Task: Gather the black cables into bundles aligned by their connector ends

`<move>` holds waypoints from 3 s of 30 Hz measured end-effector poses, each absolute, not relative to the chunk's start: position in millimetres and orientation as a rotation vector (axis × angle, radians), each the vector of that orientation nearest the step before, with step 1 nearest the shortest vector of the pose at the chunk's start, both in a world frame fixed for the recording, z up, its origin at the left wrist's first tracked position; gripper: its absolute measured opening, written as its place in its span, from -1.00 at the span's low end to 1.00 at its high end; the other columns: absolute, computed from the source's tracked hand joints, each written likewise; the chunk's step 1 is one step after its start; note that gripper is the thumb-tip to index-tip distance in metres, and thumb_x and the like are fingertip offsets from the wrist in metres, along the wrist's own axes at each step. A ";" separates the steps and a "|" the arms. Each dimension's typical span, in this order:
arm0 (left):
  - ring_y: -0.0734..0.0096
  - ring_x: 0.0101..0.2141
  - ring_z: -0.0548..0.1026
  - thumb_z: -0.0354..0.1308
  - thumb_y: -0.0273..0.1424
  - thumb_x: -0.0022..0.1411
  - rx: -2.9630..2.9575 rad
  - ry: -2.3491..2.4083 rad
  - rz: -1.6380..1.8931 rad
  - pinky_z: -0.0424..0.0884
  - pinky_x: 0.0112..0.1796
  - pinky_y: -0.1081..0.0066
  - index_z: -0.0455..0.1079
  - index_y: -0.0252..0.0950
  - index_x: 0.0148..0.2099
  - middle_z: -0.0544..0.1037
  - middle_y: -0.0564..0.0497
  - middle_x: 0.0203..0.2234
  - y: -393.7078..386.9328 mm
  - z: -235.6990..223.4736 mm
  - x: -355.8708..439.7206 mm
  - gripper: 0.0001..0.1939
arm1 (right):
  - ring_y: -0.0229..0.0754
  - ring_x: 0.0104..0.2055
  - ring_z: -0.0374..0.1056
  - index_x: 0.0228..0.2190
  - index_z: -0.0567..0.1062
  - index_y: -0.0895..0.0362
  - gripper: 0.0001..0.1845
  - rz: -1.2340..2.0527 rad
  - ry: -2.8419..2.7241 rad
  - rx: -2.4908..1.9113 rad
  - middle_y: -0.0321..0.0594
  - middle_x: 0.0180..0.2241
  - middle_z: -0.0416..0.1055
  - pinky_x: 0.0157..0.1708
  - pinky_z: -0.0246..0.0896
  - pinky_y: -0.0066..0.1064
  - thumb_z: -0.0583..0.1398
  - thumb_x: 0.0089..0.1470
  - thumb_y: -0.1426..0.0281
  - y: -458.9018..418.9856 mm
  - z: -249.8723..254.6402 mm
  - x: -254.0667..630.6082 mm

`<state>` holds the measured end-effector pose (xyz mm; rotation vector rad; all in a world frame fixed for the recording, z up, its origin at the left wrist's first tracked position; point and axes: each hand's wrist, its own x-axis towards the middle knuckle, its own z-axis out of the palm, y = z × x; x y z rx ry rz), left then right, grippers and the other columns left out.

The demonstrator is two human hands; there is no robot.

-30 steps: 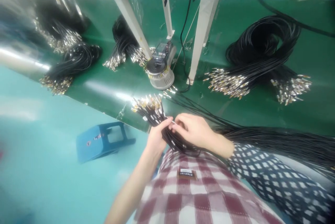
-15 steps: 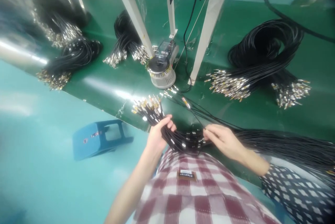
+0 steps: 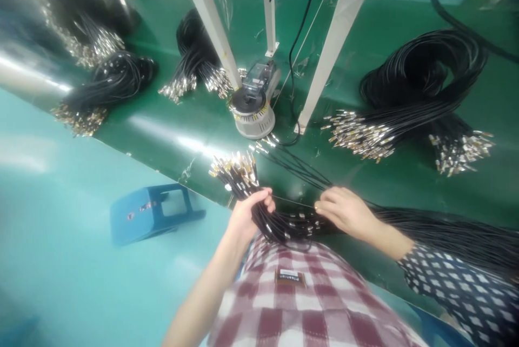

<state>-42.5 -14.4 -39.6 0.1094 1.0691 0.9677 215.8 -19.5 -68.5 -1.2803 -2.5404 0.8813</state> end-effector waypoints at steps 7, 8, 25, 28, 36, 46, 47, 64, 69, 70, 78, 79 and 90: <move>0.40 -0.44 0.49 0.33 -0.44 -0.07 0.016 1.168 0.968 0.44 -0.35 0.38 0.48 -0.40 -0.42 0.54 -0.05 -0.43 -10.1 -39.8 -47.7 -0.86 | -0.17 -0.19 0.39 -0.20 0.57 0.09 -0.62 1.547 -2.091 -1.445 -0.18 -0.21 0.53 -0.21 0.22 -0.36 0.06 0.22 0.14 48.0 -110.2 186.3; 0.36 -0.38 0.51 0.33 -0.44 -0.07 0.015 1.162 0.979 0.46 -0.29 0.35 0.48 -0.39 -0.44 0.56 -0.08 -0.37 -10.2 -40.0 -48.1 -0.87 | -0.20 -0.21 0.41 -0.16 0.56 0.11 -0.59 1.594 -2.028 -1.457 -0.17 -0.19 0.53 -0.24 0.24 -0.39 0.00 0.25 0.17 58.6 -116.2 179.6; 0.44 -0.54 0.38 0.25 -0.44 0.01 0.032 1.021 0.990 0.36 -0.29 0.37 0.29 -0.33 -0.54 0.29 0.10 -0.66 -12.9 -36.0 -42.1 -0.80 | -0.21 -0.31 0.43 -0.16 0.42 0.11 -0.79 1.287 -1.852 -1.620 -0.24 -0.35 0.53 -0.22 0.28 -0.37 0.10 0.19 0.31 64.2 -113.7 156.6; 0.47 -0.56 0.36 0.27 -0.47 -0.01 0.064 1.033 1.000 0.34 -0.34 0.40 0.28 -0.33 -0.53 0.27 0.11 -0.67 -13.4 -32.0 -40.0 -0.80 | -0.20 -0.37 0.45 -0.24 0.46 0.16 -0.72 1.539 -1.563 -1.425 -0.20 -0.40 0.53 -0.26 0.34 -0.35 0.19 0.08 0.23 48.4 -91.2 165.6; 0.48 -0.57 0.35 0.33 -0.47 -0.03 0.104 1.053 1.079 0.31 -0.40 0.43 0.40 -0.37 -0.31 0.27 0.13 -0.66 -19.0 -26.9 -34.0 -0.80 | -0.30 -0.59 0.34 -0.45 0.36 0.14 -0.58 1.807 -1.227 -1.334 -0.28 -0.57 0.46 -0.51 0.30 -0.43 0.33 -0.12 0.08 3.4 -49.6 166.9; 0.47 -0.56 0.38 0.31 -0.45 0.02 0.096 1.033 1.103 0.32 -0.41 0.43 0.42 -0.36 -0.22 0.29 0.13 -0.65 -23.9 -30.2 -35.2 -0.75 | -0.40 -0.63 0.23 -0.40 0.38 0.19 -0.61 2.114 -1.239 -1.216 -0.32 -0.62 0.42 -0.59 0.16 -0.53 0.29 -0.01 0.11 -16.5 -37.3 192.8; 0.47 -0.56 0.38 0.31 -0.46 0.00 0.099 1.042 1.098 0.32 -0.41 0.43 0.42 -0.38 -0.22 0.29 0.13 -0.65 -24.0 -30.1 -35.2 -0.75 | -0.41 -0.64 0.21 -0.37 0.41 0.20 -0.60 2.147 -1.240 -1.207 -0.34 -0.63 0.40 -0.60 0.14 -0.53 0.30 -0.02 0.10 -15.6 -36.9 194.8; 0.47 -0.57 0.42 0.34 -0.48 -0.05 0.082 1.086 1.099 0.33 -0.44 0.45 0.44 -0.40 -0.38 0.35 0.09 -0.65 -23.7 -28.5 -34.6 -0.84 | -0.32 -0.47 0.27 -0.43 0.46 0.20 -0.52 2.112 -1.380 -1.157 -0.27 -0.51 0.36 -0.39 0.19 -0.43 0.18 0.08 -0.01 -10.3 -29.9 193.8; 0.46 -0.56 0.45 0.37 -0.45 -0.08 0.105 1.087 1.086 0.33 -0.50 0.48 0.46 -0.40 -0.37 0.42 0.06 -0.58 -23.7 -26.1 -32.7 -0.80 | -0.33 -0.51 0.11 -0.56 0.40 0.18 -0.44 1.911 -1.509 -1.221 -0.32 -0.59 0.23 -0.44 0.06 -0.45 0.08 0.14 -0.05 -9.1 -28.1 193.2; 0.46 -0.56 0.46 0.37 -0.45 -0.08 0.115 1.089 1.091 0.34 -0.50 0.48 0.46 -0.40 -0.36 0.45 0.04 -0.55 -23.7 -25.4 -32.3 -0.79 | -0.34 -0.54 0.07 -0.56 0.40 0.18 -0.43 1.939 -1.517 -1.217 -0.35 -0.62 0.19 -0.48 0.02 -0.45 0.07 0.14 -0.06 -9.1 -28.9 193.1; 0.49 -0.58 0.44 0.38 -0.42 -0.08 0.219 1.110 1.105 0.38 -0.50 0.43 0.48 -0.43 -0.33 0.56 -0.09 -0.40 -22.6 -21.9 -29.3 -0.75 | -0.35 -0.58 -0.03 -0.55 0.35 0.17 -0.43 2.129 -1.591 -1.162 -0.41 -0.66 0.05 -0.55 -0.13 -0.47 0.03 0.16 -0.07 -15.6 -30.9 186.5; 0.49 -0.58 0.43 0.38 -0.41 -0.08 0.232 1.105 1.105 0.38 -0.50 0.43 0.48 -0.43 -0.34 0.55 -0.08 -0.43 -22.4 -22.1 -29.1 -0.76 | -0.35 -0.58 -0.04 -0.55 0.35 0.17 -0.42 2.142 -1.598 -1.175 -0.42 -0.66 0.04 -0.56 -0.15 -0.47 0.02 0.15 -0.07 -16.7 -30.6 185.5; 0.48 -0.59 0.43 0.32 -0.41 -0.01 0.258 1.176 1.079 0.36 -0.52 0.48 0.50 -0.45 -0.42 0.47 -0.01 -0.62 -23.5 -24.8 -28.9 -0.84 | -0.30 -0.53 0.23 -0.48 0.47 0.15 -0.52 1.908 -1.972 -1.426 -0.31 -0.60 0.33 -0.45 0.06 -0.45 -0.04 0.26 0.13 -22.9 -16.4 182.9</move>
